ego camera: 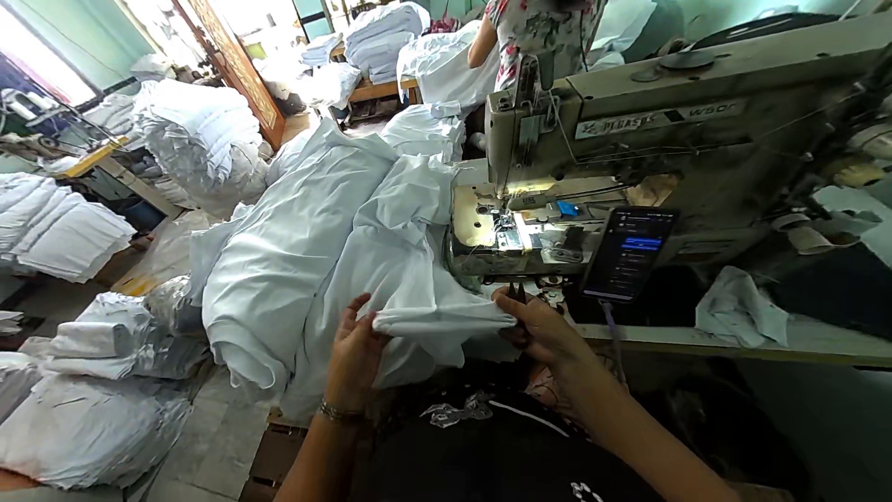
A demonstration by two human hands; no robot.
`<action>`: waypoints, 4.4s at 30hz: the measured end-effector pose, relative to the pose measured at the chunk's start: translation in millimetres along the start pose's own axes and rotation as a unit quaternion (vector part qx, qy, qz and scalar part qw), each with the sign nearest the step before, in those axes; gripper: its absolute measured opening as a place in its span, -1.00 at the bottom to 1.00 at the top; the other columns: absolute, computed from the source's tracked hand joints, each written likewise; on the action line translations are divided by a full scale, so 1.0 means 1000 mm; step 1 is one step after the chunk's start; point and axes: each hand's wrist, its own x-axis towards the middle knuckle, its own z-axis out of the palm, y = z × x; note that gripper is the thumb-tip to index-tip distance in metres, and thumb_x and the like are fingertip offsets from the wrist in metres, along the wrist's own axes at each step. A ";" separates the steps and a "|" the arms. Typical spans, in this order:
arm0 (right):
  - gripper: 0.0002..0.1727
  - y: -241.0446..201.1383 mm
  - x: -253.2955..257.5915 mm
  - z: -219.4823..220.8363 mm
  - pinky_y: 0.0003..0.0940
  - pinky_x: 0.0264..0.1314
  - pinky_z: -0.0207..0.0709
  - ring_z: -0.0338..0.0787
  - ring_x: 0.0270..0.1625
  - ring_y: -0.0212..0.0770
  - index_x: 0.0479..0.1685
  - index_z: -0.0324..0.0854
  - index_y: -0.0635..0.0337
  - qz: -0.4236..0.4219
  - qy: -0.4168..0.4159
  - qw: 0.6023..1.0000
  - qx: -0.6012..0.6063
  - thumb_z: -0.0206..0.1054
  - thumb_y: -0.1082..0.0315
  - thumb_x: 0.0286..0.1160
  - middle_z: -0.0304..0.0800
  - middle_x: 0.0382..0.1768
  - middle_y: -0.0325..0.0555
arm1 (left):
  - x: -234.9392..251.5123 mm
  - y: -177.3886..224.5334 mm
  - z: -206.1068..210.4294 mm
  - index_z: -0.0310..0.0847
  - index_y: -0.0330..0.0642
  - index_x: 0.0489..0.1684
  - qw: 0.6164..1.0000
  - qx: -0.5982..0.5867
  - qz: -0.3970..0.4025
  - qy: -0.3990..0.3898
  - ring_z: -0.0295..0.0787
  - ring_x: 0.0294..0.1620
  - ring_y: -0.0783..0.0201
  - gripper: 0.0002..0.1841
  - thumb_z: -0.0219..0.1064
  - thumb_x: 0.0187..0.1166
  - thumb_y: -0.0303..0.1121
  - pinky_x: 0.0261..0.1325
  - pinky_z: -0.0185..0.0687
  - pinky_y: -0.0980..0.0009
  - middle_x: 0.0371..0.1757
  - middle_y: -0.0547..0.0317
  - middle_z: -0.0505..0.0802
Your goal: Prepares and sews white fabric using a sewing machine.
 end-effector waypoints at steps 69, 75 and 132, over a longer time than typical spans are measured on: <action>-0.74 -0.032 0.024 -0.026 -0.63 -0.45 0.54 0.64 -0.48 -0.56 0.14 0.76 0.15 -0.236 0.137 0.908 -0.318 0.19 0.35 0.70 0.83 -0.22 -0.29 | 0.231 -0.027 0.215 0.77 -0.34 0.01 0.776 0.565 0.173 -0.222 0.78 0.17 -0.15 -0.62 0.55 0.40 -0.23 0.30 0.59 -0.19 0.02 -0.24 0.86; -0.75 -0.045 0.038 -0.024 -0.56 -0.51 0.57 0.62 -0.56 -0.49 0.16 0.73 0.19 -0.202 0.150 0.917 -0.311 0.20 0.35 0.70 0.78 -0.27 -0.26 | 0.236 -0.008 0.213 0.65 -0.38 0.28 0.815 0.502 0.231 -0.174 0.77 0.28 -0.09 -0.67 0.34 0.61 -0.43 0.43 0.58 -0.09 0.22 -0.24 0.83; -0.70 -0.086 0.051 -0.018 -0.39 -0.07 0.61 0.69 -0.29 -0.41 0.03 0.79 0.22 -0.228 0.081 0.830 -0.502 0.52 0.21 0.47 0.80 -0.30 -0.16 | 0.172 0.133 0.161 0.84 0.05 0.20 0.522 0.669 0.324 -0.418 0.77 -0.14 0.10 -0.71 0.46 0.59 -0.17 -0.01 0.72 -0.01 -0.15 0.08 0.79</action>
